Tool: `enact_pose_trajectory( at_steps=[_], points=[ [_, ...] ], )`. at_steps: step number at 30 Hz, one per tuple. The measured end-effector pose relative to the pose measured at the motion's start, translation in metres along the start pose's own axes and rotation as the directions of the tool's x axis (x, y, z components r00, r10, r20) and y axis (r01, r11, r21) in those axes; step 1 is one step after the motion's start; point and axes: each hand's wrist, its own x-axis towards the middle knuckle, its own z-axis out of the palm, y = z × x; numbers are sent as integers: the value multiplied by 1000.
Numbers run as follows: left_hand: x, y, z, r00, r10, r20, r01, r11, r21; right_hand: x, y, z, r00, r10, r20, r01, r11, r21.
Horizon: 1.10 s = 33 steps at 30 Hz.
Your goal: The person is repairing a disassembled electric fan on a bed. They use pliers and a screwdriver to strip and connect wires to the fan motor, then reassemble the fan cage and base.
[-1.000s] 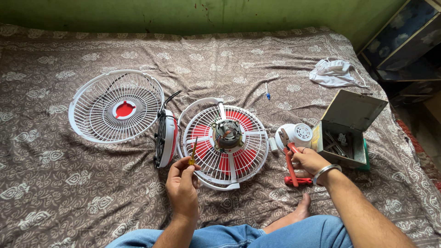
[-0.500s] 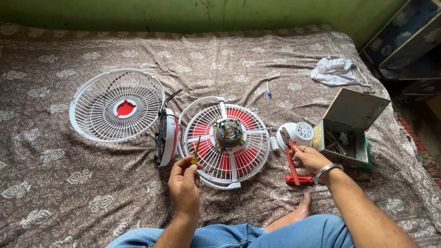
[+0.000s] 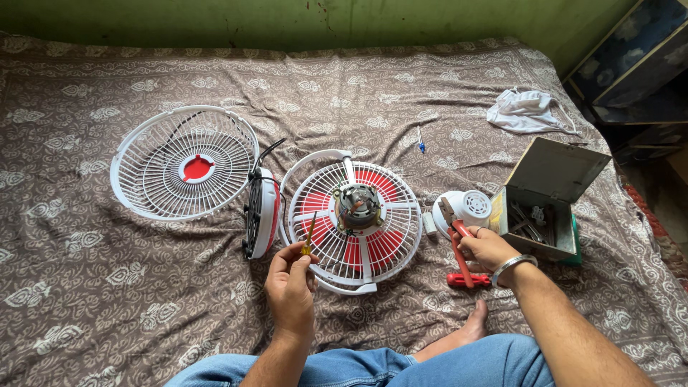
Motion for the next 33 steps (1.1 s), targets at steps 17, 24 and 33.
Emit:
enact_pose_trajectory(
  at_steps=[17,24,33],
  points=[
    [-8,6,9,907,-111,406,-253,628,736,15,11,-6,991,-126,-44,123,991,-58],
    [-5,-8,6,863,-247,441,-305,442,844,11,9,-5,985,-160,-63,153,983,-97],
    [-9,-1,7,841,-326,431,-343,293,892,5,6,-2,986,-163,-14,163,986,-22]
  ],
)
